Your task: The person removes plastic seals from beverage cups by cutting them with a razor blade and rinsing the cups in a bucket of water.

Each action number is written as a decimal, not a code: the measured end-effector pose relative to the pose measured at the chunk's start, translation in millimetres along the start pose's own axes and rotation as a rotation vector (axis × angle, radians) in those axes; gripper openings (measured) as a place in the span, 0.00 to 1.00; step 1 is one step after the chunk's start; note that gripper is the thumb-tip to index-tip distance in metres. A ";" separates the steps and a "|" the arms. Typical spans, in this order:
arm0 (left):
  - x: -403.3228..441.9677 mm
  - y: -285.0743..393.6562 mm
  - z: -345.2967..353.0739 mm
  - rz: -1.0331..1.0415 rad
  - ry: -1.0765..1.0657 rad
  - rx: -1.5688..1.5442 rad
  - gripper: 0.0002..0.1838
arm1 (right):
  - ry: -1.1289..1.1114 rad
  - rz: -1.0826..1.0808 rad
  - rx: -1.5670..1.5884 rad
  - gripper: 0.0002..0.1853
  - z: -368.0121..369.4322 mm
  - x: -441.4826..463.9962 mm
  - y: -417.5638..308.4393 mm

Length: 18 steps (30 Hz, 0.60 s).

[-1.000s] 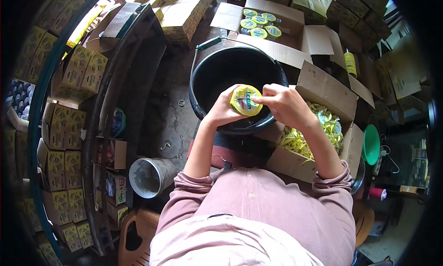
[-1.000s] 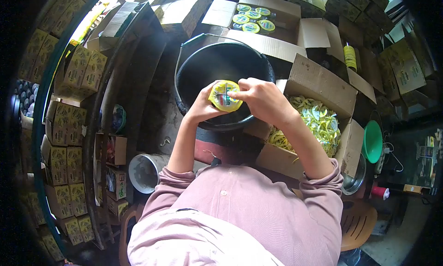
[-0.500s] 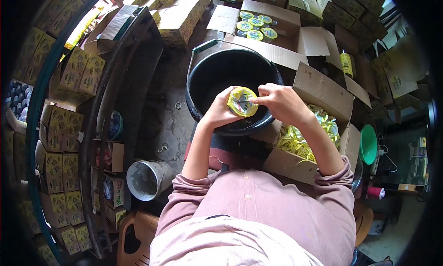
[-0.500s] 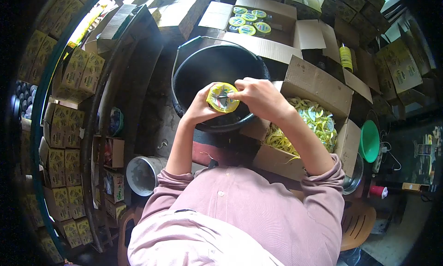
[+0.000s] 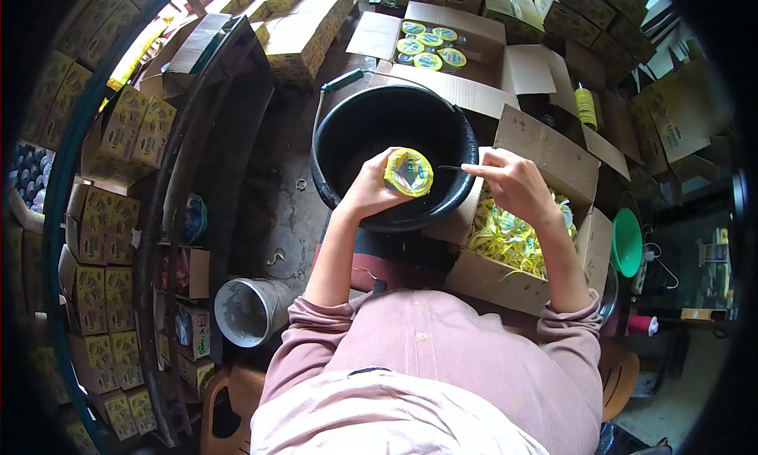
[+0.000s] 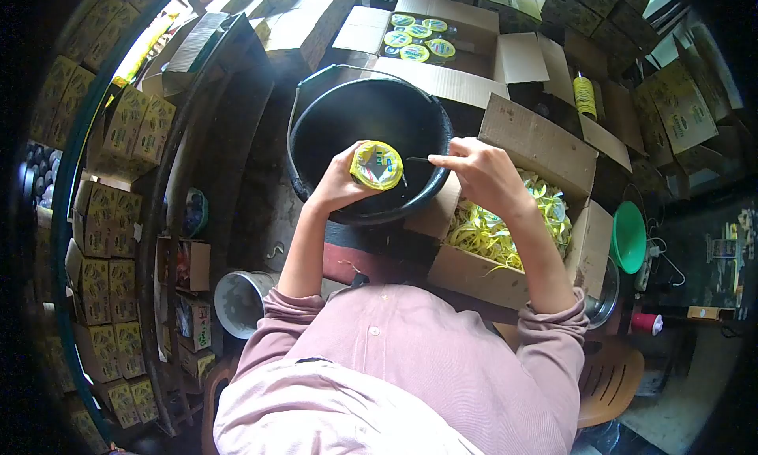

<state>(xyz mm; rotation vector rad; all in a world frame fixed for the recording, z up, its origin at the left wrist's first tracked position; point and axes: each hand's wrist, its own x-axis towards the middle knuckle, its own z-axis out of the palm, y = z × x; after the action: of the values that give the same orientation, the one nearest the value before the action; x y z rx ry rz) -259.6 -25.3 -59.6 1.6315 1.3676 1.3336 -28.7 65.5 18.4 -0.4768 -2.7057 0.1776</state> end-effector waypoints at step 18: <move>43.6 5.8 -6.2 -0.282 -0.457 1.016 0.31 | 0.303 0.452 0.477 0.18 41.3 -33.4 -36.3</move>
<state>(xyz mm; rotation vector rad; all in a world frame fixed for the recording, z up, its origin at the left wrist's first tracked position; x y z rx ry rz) -265.6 13.8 -39.3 2.0404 1.9982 0.0011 -27.1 17.5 -24.5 -0.8724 -2.1275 0.7817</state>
